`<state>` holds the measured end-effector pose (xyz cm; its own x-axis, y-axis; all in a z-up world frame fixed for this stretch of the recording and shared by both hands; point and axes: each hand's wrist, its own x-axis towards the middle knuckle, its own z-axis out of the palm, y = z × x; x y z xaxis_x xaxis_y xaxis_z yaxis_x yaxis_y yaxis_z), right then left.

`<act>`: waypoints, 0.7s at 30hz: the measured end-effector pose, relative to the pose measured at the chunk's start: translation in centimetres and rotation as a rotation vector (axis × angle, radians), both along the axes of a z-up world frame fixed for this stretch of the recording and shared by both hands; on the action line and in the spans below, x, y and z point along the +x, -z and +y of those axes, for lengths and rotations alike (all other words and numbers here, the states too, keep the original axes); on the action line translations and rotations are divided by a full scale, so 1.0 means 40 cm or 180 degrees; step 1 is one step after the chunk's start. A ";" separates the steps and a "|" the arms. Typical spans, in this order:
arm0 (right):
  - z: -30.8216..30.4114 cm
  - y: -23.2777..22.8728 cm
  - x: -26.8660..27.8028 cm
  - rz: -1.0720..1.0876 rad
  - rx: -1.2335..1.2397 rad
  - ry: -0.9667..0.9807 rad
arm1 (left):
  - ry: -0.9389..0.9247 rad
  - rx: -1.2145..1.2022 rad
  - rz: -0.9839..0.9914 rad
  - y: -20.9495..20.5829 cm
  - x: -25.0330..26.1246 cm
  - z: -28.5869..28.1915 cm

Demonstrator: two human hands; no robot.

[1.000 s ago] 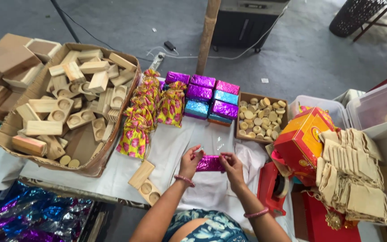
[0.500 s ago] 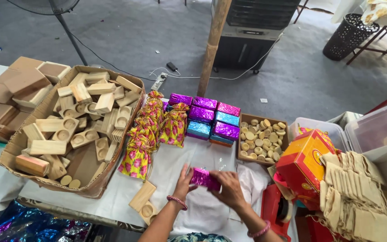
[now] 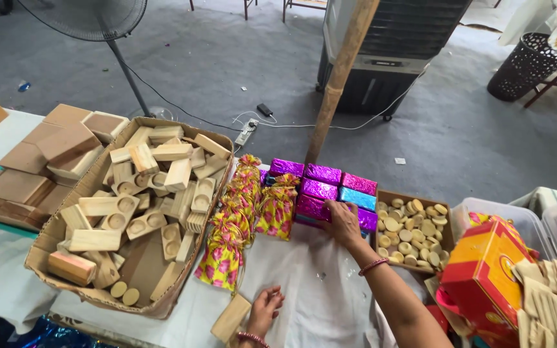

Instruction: The person wraps a small wooden object in shiny purple foil, folds the edges, and secures it with tape. They then pick up a larger wooden block and wipe it with a white cloth.

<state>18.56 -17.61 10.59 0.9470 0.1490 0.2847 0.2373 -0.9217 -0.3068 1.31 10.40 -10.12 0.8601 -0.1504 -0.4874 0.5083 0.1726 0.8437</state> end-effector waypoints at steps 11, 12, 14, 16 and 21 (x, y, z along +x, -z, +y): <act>0.027 0.078 -0.075 -0.1211 -0.0108 0.0068 | 0.0288 0.0067 0.0125 -0.076 0.028 -0.018; 0.043 0.094 -0.107 -0.1379 0.0146 -0.0088 | 0.0365 0.0175 -0.0078 -0.102 0.027 -0.026; 0.055 0.115 -0.219 -0.1071 0.0002 -0.0179 | 0.0229 0.0224 -0.0461 -0.207 0.048 -0.022; 0.055 0.165 -0.298 -0.0807 -0.0096 -0.0471 | -0.0103 0.0349 -0.0865 -0.311 0.082 0.022; -0.242 0.536 -0.465 0.0348 -0.0939 0.0338 | -0.1304 0.1643 -0.2706 -0.591 0.174 0.246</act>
<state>-0.03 -27.29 -10.86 0.9842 0.1087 0.1398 0.1155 -0.9924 -0.0415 8.27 20.23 13.53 0.8852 0.2789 0.3722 -0.2951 -0.2818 0.9130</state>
